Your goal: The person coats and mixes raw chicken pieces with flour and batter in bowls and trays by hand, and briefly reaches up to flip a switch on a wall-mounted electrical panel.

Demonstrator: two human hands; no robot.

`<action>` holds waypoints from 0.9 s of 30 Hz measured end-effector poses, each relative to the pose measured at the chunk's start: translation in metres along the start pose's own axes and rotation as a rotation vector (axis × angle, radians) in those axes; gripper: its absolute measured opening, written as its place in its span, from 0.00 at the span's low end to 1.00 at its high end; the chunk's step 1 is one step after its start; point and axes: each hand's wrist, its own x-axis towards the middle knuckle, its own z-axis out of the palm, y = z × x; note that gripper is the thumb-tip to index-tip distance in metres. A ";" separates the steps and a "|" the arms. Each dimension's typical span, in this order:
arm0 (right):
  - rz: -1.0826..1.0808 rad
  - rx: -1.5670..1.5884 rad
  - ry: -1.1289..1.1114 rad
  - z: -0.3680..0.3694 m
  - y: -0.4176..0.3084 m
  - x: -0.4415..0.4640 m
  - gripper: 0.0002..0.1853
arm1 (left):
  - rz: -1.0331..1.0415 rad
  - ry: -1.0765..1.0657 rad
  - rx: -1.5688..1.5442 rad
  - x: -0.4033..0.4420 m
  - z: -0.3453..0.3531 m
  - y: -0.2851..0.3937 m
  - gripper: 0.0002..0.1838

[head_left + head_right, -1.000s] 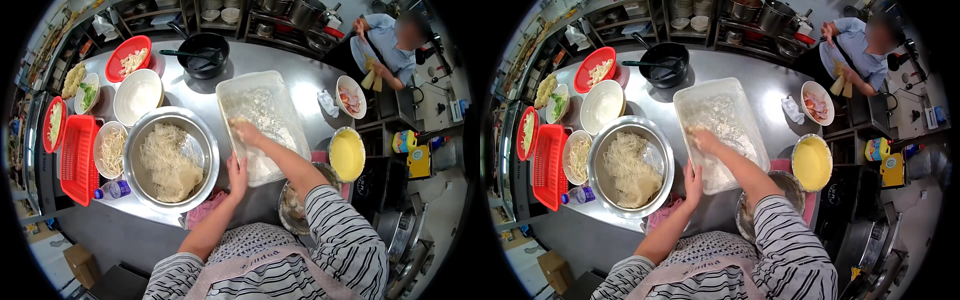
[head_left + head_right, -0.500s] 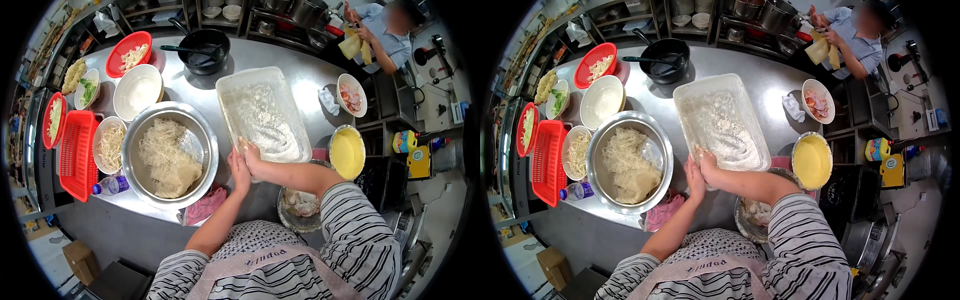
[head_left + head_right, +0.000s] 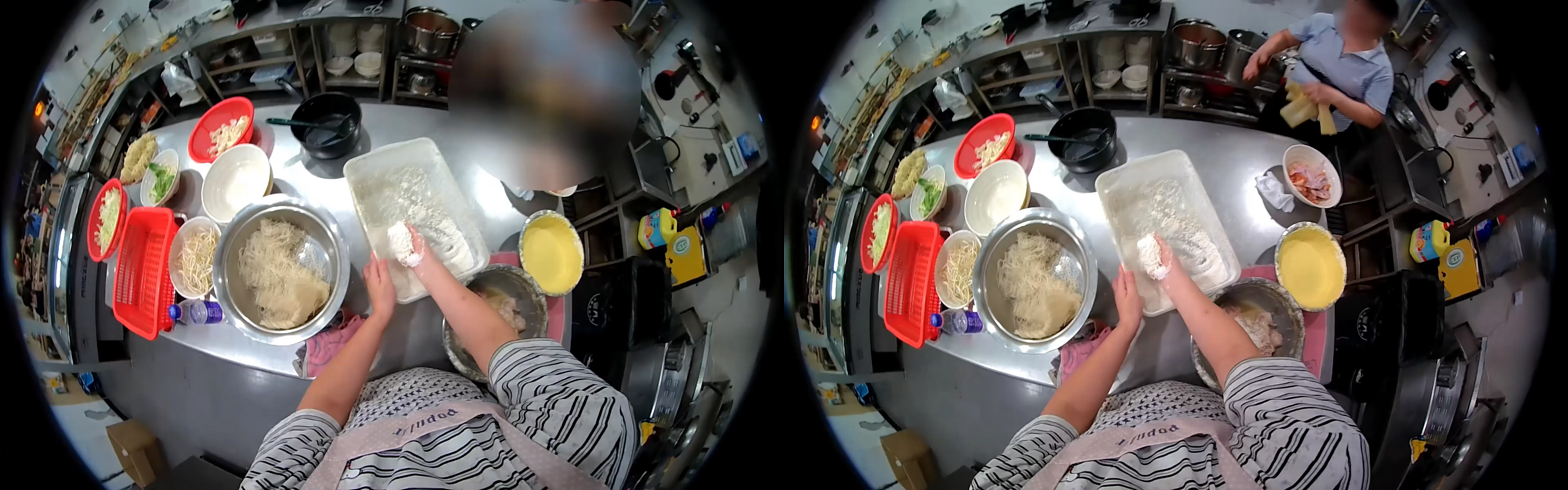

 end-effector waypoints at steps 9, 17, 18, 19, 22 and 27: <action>-0.037 0.280 -0.302 0.004 -0.063 -0.106 0.12 | 0.147 0.006 0.102 0.013 -0.001 -0.004 0.22; -0.192 0.247 0.105 -0.092 -0.069 -0.257 0.08 | 0.176 -0.019 0.084 0.016 -0.004 -0.006 0.23; -0.350 -0.251 0.282 -0.103 -0.067 -0.267 0.11 | 0.174 -0.027 0.089 0.015 -0.004 -0.006 0.23; -0.493 -0.755 0.451 -0.113 -0.066 -0.274 0.13 | 0.176 -0.026 0.088 0.015 -0.004 -0.005 0.23; -0.614 -0.863 0.397 -0.143 -0.069 -0.284 0.18 | 0.177 -0.020 0.103 0.017 -0.005 -0.010 0.23; -0.621 -1.988 0.538 -0.172 -0.040 -0.296 0.21 | 0.187 0.005 0.138 0.010 -0.002 0.001 0.23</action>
